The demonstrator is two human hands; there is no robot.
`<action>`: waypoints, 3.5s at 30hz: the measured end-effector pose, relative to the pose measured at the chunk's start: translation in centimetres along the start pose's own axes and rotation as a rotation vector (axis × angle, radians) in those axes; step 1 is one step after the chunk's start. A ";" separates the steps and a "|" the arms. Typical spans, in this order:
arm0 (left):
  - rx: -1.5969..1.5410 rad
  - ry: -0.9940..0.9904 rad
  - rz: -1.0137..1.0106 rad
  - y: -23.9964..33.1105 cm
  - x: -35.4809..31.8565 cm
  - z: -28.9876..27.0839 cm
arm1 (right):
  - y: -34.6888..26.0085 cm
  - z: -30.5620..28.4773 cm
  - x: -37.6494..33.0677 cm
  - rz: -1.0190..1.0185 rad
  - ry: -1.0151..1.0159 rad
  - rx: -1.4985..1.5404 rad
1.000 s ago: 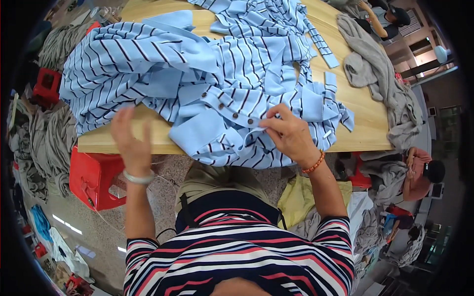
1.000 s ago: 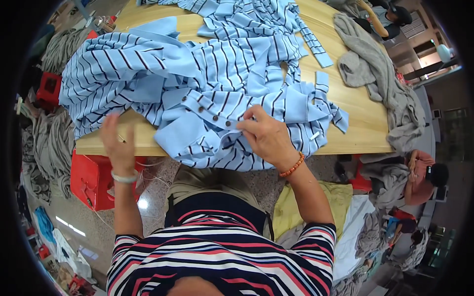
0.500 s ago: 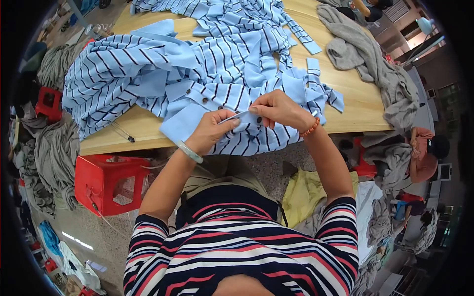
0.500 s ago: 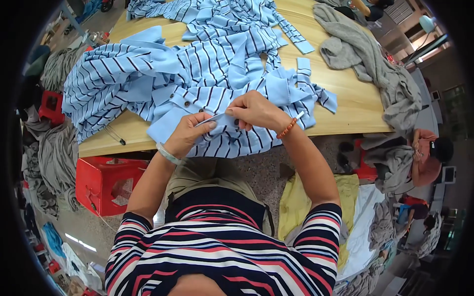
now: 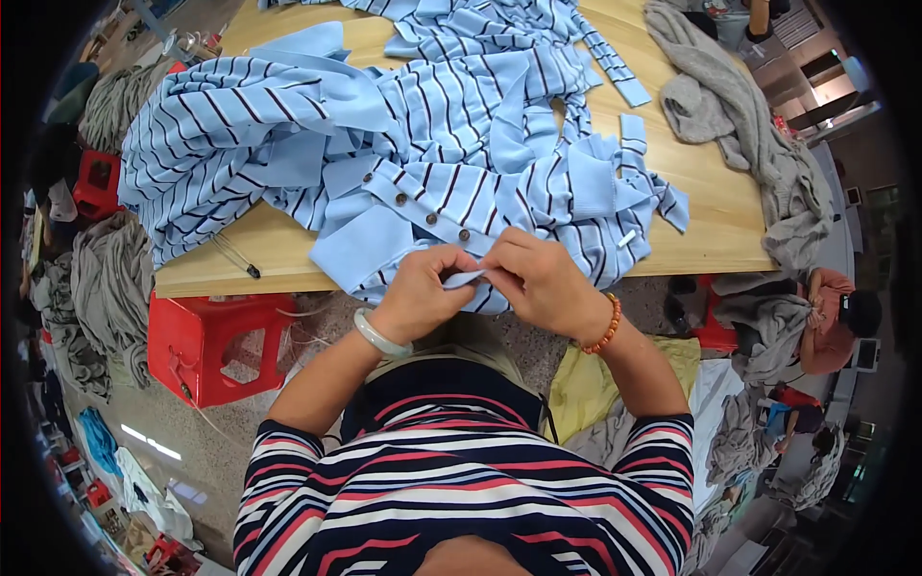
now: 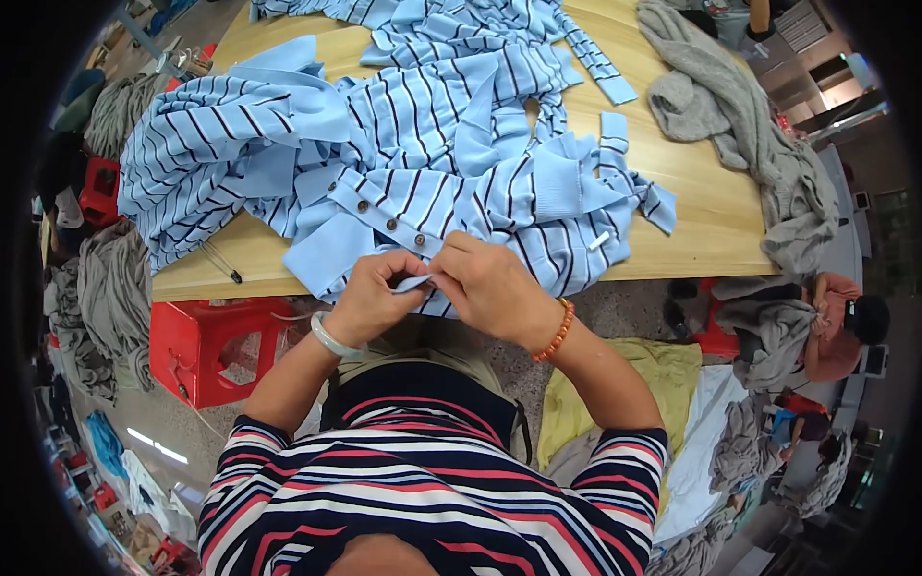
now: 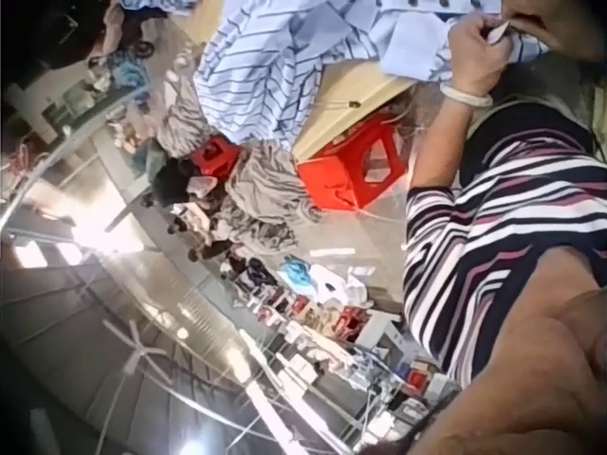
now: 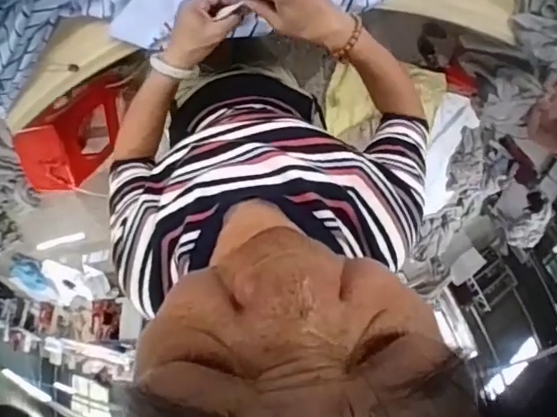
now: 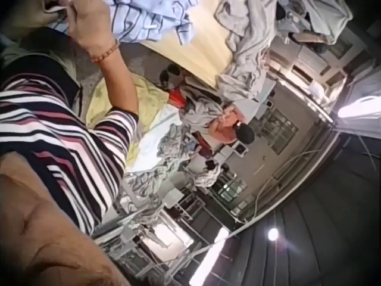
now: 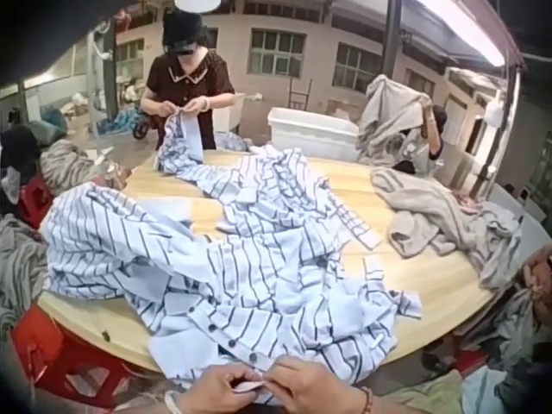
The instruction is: Trimming loose threads and inspecting striped shirts on a factory work table.
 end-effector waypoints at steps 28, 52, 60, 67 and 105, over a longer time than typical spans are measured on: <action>-0.570 0.110 0.037 -1.5 2.0 -1.0 | -0.8 0.8 0.9 0.052 0.089 -0.218; 0.099 -0.008 0.043 -2.9 2.0 -2.3 | 0.9 0.9 0.7 0.067 0.013 -0.133; 0.112 -0.070 0.031 -2.0 2.2 -2.6 | 3.0 1.1 0.5 0.027 0.008 0.085; -0.115 -0.177 -0.145 0.5 -0.5 -5.0 | 3.8 -0.1 0.0 0.308 -0.091 0.465; -0.371 0.014 0.066 -6.3 -0.5 -2.7 | -6.8 18.2 26.4 0.086 -0.419 0.075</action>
Point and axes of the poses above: each hand's wrist, its own x-axis towards the middle knuckle, its own z-axis out of the palm, y = z × x, the point moved 2 cm from there along x, towards the middle knuckle, and after that the axes turned 13 degrees about -y, right-handed, at the moved point
